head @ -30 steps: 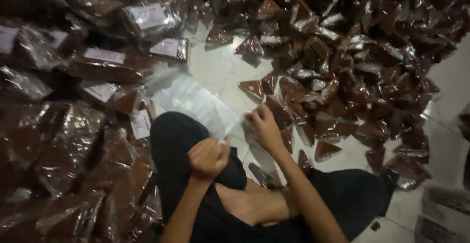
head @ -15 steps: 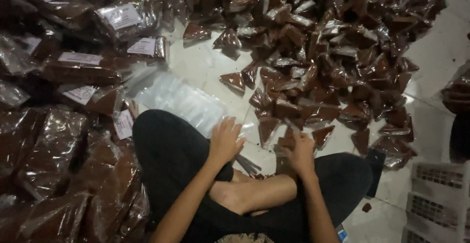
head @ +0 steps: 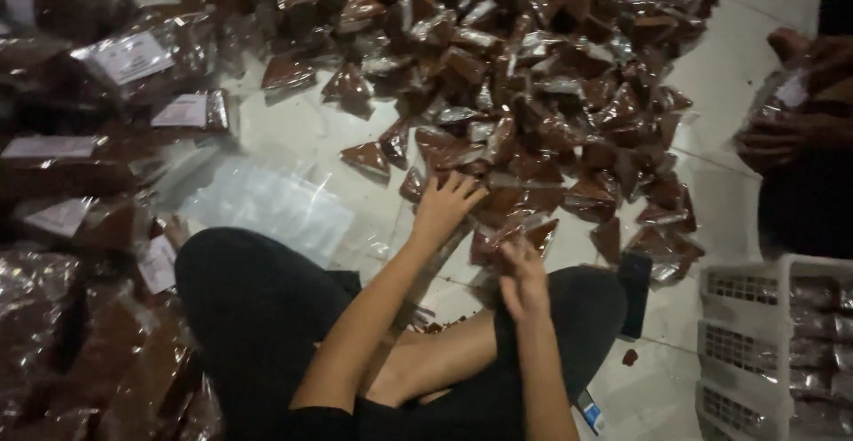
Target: Applying labels to small brown bread packages while sitting on the floor.
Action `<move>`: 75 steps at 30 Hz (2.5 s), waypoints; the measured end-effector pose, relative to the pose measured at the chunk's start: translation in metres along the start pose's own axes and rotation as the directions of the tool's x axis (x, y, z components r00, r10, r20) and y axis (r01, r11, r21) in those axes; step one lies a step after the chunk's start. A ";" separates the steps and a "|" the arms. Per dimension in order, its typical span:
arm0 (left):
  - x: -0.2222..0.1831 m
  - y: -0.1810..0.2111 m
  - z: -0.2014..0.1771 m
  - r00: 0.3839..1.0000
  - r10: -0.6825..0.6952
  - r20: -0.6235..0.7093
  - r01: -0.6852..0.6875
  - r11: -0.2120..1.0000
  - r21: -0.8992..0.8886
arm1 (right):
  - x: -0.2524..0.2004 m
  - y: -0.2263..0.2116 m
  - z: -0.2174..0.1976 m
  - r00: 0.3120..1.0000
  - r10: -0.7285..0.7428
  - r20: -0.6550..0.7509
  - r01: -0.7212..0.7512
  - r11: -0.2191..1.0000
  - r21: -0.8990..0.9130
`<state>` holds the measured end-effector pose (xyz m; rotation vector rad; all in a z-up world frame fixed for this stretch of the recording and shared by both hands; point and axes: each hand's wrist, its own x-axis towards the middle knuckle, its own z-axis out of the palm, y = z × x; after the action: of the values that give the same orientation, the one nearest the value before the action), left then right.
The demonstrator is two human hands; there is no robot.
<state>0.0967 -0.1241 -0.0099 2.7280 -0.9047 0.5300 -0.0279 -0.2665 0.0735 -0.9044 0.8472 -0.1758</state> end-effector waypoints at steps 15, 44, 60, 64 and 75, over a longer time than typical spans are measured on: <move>-0.088 -0.025 -0.173 0.310 -0.678 0.667 0.789 -0.208 -0.578 | -0.007 0.055 0.069 0.893 -0.067 0.445 0.450 0.123 -0.885; -0.131 -0.044 -0.079 0.708 -0.507 0.492 0.612 0.788 -0.069 | -0.004 0.111 0.037 0.668 -0.088 0.739 0.730 -0.111 -0.674; -0.154 0.008 -0.130 0.759 -0.614 0.217 0.649 0.688 -0.325 | -0.034 0.093 0.067 0.863 0.380 0.332 -0.074 0.746 -0.662; -0.169 0.012 -0.094 0.850 -0.500 0.164 0.526 0.805 -0.273 | -0.025 0.130 0.060 0.925 0.224 0.306 -0.033 0.851 -0.525; -0.069 0.008 -0.069 0.965 -0.263 -0.013 0.255 0.948 -0.191 | 0.054 0.066 0.015 0.880 0.023 0.475 0.412 -0.534 -0.738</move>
<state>0.0220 -0.0723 0.0264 2.5990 -0.5426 0.4200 0.0061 -0.2411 -0.0020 -2.9824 0.1894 0.5582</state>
